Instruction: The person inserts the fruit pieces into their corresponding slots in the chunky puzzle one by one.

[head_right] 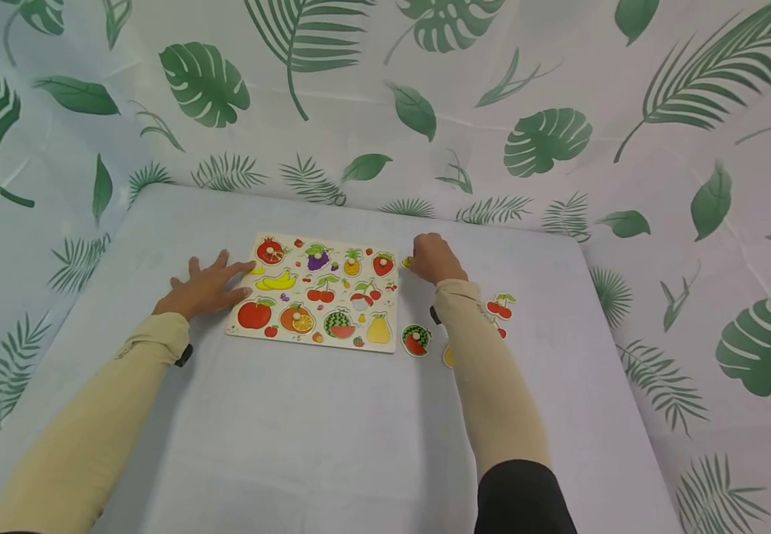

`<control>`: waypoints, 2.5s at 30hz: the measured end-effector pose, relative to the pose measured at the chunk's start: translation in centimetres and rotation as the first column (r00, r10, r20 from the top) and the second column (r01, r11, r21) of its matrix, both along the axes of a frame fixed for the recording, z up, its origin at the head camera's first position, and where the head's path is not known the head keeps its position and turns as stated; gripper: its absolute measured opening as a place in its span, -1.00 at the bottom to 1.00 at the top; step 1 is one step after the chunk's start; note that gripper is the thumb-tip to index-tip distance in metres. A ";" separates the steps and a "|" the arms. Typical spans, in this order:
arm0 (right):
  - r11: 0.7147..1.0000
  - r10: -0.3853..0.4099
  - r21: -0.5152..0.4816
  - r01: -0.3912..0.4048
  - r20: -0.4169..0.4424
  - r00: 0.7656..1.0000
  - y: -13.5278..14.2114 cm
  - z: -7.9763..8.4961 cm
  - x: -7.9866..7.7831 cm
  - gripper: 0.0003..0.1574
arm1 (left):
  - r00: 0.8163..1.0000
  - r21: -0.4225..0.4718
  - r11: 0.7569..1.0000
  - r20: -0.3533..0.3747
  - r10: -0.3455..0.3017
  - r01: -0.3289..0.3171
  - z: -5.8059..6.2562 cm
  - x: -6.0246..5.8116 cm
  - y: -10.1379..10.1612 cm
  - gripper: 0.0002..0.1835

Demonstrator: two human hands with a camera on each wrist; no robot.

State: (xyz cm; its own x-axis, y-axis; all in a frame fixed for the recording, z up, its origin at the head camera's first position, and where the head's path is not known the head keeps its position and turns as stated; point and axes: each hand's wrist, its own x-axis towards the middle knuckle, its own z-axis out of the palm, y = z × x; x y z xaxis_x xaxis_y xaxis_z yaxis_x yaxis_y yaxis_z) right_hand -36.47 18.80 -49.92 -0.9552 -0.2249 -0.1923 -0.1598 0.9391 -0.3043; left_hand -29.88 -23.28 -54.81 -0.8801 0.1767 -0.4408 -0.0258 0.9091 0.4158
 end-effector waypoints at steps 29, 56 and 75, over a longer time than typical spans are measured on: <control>0.975 0.211 -0.079 -0.208 0.041 0.977 -16.5 -0.8 0.2 -0.66 | 1.000 0.007 1.000 0.012 0.020 -0.020 0.6 0.4 0.3 -0.24; 0.943 0.331 -0.077 -0.324 0.117 0.936 -24.3 -2.6 1.6 -0.88 | 0.999 -0.050 0.999 -0.034 0.020 -0.022 0.4 0.1 0.5 -0.26; 0.956 0.290 -0.078 -0.282 0.137 0.947 -24.8 -2.8 2.0 -0.82 | 0.999 -0.035 0.999 -0.038 0.005 -0.006 0.6 0.2 0.3 -0.27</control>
